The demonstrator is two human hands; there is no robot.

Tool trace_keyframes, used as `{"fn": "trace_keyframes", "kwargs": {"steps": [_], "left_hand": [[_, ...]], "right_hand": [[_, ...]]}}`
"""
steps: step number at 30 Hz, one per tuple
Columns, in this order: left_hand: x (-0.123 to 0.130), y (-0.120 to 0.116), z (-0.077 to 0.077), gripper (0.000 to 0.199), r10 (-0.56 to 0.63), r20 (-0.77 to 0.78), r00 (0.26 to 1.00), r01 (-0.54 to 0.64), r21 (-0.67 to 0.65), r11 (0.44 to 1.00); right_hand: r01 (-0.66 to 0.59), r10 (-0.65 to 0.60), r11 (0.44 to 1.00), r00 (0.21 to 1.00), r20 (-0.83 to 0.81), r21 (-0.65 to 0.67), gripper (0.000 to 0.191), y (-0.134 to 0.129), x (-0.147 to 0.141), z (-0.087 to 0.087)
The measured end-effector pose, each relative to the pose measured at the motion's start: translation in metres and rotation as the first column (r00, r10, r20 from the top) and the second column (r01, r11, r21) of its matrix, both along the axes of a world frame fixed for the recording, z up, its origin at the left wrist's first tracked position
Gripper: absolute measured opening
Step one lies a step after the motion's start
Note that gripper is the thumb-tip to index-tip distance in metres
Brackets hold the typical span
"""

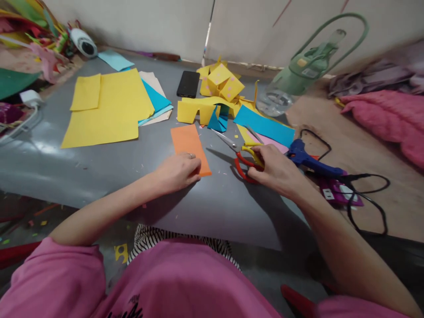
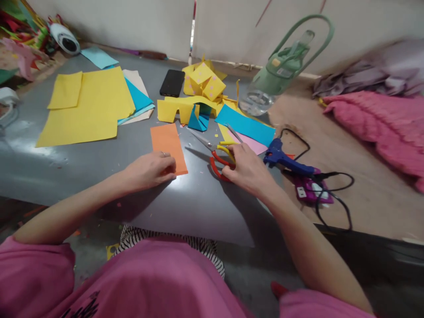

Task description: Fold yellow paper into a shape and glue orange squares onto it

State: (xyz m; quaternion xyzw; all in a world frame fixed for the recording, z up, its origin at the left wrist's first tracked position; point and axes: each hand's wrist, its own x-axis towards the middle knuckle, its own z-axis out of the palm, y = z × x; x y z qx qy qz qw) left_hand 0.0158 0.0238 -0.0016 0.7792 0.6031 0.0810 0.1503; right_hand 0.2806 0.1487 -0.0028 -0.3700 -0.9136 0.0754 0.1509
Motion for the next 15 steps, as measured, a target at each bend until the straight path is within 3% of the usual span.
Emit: {"fn": "trace_keyframes", "kwargs": {"steps": [3,5,6,8,10,13,15], "left_hand": [[0.002,0.003,0.007,0.014,0.011,0.089,0.996,-0.005,-0.067,0.998],[0.000,0.004,0.011,0.015,0.088,0.292,0.952,-0.052,-0.130,0.990],[-0.002,0.005,0.012,0.016,0.142,0.434,0.889,-0.079,-0.160,0.984],[-0.005,0.008,0.015,0.019,0.231,0.713,0.662,-0.126,-0.198,0.972],[-0.005,0.012,0.018,0.018,0.265,0.895,0.359,-0.177,-0.213,0.961],[-0.001,0.017,0.024,0.016,0.302,0.952,-0.047,-0.208,-0.305,0.929],[0.003,0.019,0.030,0.017,0.305,0.917,-0.257,-0.216,-0.362,0.907]], "right_hand": [[0.039,-0.059,0.965,0.996,-0.068,-0.260,0.036,-0.013,-0.002,0.006],[0.004,-0.113,0.875,0.974,-0.196,-0.485,0.035,-0.023,-0.003,0.009],[-0.038,-0.143,0.810,0.955,-0.260,-0.585,0.033,-0.027,-0.004,0.009],[-0.139,-0.199,0.686,0.909,-0.367,-0.714,0.031,-0.035,-0.007,0.010],[-0.217,-0.251,0.622,0.855,-0.454,-0.753,0.033,-0.041,-0.012,0.010],[-0.282,-0.318,0.550,0.800,-0.510,-0.786,0.037,-0.051,-0.020,0.013],[-0.316,-0.343,0.469,0.795,-0.500,-0.825,0.042,-0.059,-0.023,0.017]]}}
